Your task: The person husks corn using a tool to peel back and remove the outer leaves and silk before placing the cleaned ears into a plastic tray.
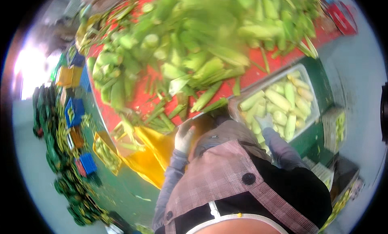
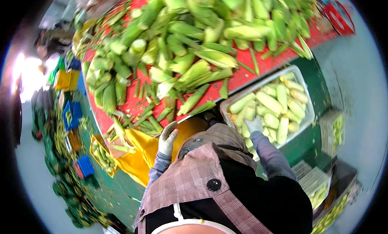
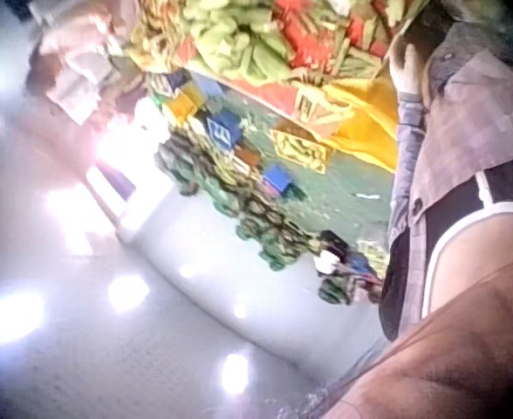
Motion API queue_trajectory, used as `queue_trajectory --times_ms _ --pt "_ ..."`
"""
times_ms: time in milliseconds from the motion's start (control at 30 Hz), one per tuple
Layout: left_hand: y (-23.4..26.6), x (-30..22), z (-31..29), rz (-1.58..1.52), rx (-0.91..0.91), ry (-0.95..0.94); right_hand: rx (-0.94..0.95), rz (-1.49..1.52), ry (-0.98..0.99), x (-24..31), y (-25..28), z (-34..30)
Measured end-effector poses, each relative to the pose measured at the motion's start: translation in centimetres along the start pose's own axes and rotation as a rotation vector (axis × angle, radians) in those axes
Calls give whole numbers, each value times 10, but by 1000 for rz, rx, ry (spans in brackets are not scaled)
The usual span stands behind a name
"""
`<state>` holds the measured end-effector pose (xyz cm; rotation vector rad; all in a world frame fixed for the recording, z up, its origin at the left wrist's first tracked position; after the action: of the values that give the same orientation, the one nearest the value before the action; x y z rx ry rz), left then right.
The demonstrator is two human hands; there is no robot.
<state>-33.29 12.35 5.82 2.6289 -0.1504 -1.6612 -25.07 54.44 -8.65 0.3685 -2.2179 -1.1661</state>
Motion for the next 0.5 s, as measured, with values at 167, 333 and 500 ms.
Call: queue_trajectory --times_ms 167,333,500 --pt "86 50 -72 -23 -748 -117 -47 77 278 10 35 13" --pt "124 75 -164 847 -1241 135 228 -46 950 207 50 -36" --pt "112 189 -197 408 -878 641 379 -154 1474 407 -10 -89"
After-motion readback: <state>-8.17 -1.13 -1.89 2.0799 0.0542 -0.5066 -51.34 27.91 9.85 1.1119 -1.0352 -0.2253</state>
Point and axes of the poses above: each hand's wrist, its own z-axis towards the middle knuckle, its own y-axis out of the back of the hand, x = y × z, the point moved 7 cm from there along z, towards the middle knuckle, and after that the axes turned 5 degrees about -x, right-handed, at the moved point
